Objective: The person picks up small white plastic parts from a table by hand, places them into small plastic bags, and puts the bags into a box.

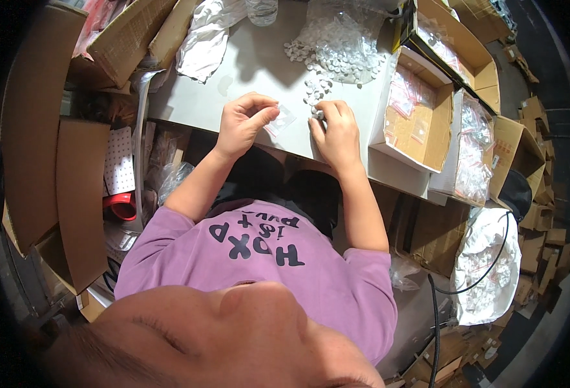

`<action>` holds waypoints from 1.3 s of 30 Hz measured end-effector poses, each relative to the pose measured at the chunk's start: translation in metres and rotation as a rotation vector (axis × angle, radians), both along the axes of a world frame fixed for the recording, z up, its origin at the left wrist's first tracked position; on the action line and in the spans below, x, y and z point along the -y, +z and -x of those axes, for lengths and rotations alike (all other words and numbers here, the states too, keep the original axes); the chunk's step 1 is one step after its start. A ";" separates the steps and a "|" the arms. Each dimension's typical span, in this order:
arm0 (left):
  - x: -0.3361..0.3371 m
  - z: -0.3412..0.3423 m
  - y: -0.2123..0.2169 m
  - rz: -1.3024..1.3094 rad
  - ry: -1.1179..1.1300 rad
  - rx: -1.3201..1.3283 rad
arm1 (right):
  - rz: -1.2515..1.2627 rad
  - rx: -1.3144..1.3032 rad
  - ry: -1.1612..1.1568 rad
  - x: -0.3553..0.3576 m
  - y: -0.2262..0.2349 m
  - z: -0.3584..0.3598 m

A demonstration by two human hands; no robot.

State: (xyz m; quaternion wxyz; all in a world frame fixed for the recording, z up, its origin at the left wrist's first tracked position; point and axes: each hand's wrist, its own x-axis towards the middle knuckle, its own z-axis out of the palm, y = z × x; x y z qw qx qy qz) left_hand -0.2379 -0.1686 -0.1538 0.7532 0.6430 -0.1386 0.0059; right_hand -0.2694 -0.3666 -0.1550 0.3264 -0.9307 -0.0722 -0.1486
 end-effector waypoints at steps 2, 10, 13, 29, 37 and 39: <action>0.001 -0.001 -0.001 -0.012 0.030 0.056 | -0.018 0.009 -0.021 -0.001 0.001 0.001; -0.008 0.002 -0.011 -0.043 -0.178 -0.110 | 0.039 0.021 -0.020 -0.006 0.002 -0.003; -0.005 0.002 0.001 -0.041 -0.177 -0.155 | 0.048 0.016 -0.012 -0.004 0.005 -0.001; 0.025 -0.003 0.001 -0.380 -0.359 -0.073 | -0.043 -0.057 0.067 0.020 0.027 -0.003; 0.041 -0.005 -0.005 -0.501 -0.363 0.049 | -0.219 -0.065 0.349 0.005 0.057 0.006; 0.041 -0.005 -0.004 -0.447 -0.376 0.064 | -0.230 -0.091 0.387 0.005 0.060 0.006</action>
